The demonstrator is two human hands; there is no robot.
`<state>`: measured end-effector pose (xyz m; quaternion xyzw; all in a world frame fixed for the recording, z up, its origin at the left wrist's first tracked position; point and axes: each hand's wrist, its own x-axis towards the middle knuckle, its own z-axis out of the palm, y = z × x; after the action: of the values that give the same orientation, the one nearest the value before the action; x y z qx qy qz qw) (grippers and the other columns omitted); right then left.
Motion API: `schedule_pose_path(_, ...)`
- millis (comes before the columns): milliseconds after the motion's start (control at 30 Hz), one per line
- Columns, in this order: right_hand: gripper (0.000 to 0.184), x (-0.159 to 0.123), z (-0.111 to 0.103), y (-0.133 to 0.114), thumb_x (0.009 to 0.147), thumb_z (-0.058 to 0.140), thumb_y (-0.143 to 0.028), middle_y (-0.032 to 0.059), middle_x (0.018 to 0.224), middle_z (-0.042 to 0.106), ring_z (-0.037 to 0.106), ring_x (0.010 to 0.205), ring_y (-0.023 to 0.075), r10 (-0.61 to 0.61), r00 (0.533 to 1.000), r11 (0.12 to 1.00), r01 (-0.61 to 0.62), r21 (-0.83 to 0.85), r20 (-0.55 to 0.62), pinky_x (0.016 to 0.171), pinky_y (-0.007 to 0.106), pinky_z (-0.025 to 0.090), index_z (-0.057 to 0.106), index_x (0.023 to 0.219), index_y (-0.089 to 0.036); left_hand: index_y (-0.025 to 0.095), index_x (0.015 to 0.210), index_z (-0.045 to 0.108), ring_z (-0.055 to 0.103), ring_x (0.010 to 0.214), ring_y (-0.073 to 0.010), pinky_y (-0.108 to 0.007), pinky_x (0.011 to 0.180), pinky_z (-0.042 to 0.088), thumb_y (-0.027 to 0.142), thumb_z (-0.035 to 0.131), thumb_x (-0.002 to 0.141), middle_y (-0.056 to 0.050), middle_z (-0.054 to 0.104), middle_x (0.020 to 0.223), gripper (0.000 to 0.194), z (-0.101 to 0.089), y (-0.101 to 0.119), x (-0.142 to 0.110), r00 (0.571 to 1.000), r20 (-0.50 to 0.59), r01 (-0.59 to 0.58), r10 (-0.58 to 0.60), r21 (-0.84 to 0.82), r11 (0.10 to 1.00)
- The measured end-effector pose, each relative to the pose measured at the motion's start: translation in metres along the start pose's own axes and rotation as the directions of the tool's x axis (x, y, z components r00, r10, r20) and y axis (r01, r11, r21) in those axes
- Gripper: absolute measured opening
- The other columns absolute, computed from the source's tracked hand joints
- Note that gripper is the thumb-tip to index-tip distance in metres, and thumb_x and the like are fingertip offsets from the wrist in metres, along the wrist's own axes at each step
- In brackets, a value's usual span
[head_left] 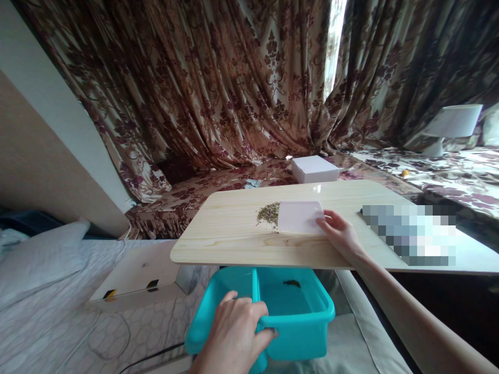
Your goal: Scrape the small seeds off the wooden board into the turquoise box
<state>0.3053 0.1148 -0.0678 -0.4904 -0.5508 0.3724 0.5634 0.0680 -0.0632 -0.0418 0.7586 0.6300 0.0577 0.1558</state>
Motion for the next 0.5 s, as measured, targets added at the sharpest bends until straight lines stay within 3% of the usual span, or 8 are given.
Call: schedule_pose_path(500,0.026,-0.006,0.0,-0.009,0.065,0.065,-0.035,0.0035,0.08,0.072,0.065,0.074,0.0195,0.048,0.996,0.997,-0.052,0.061,0.071,0.066,0.029,0.048,0.061,0.085,-0.019,0.027,0.077,0.064,0.058,0.083,-0.0196,-0.036,0.093,0.027,0.034,0.065,0.076,0.002,0.064,0.076,0.008,-0.002,0.003,0.003,1.0,0.0,-0.025,0.025,-0.032,0.999)
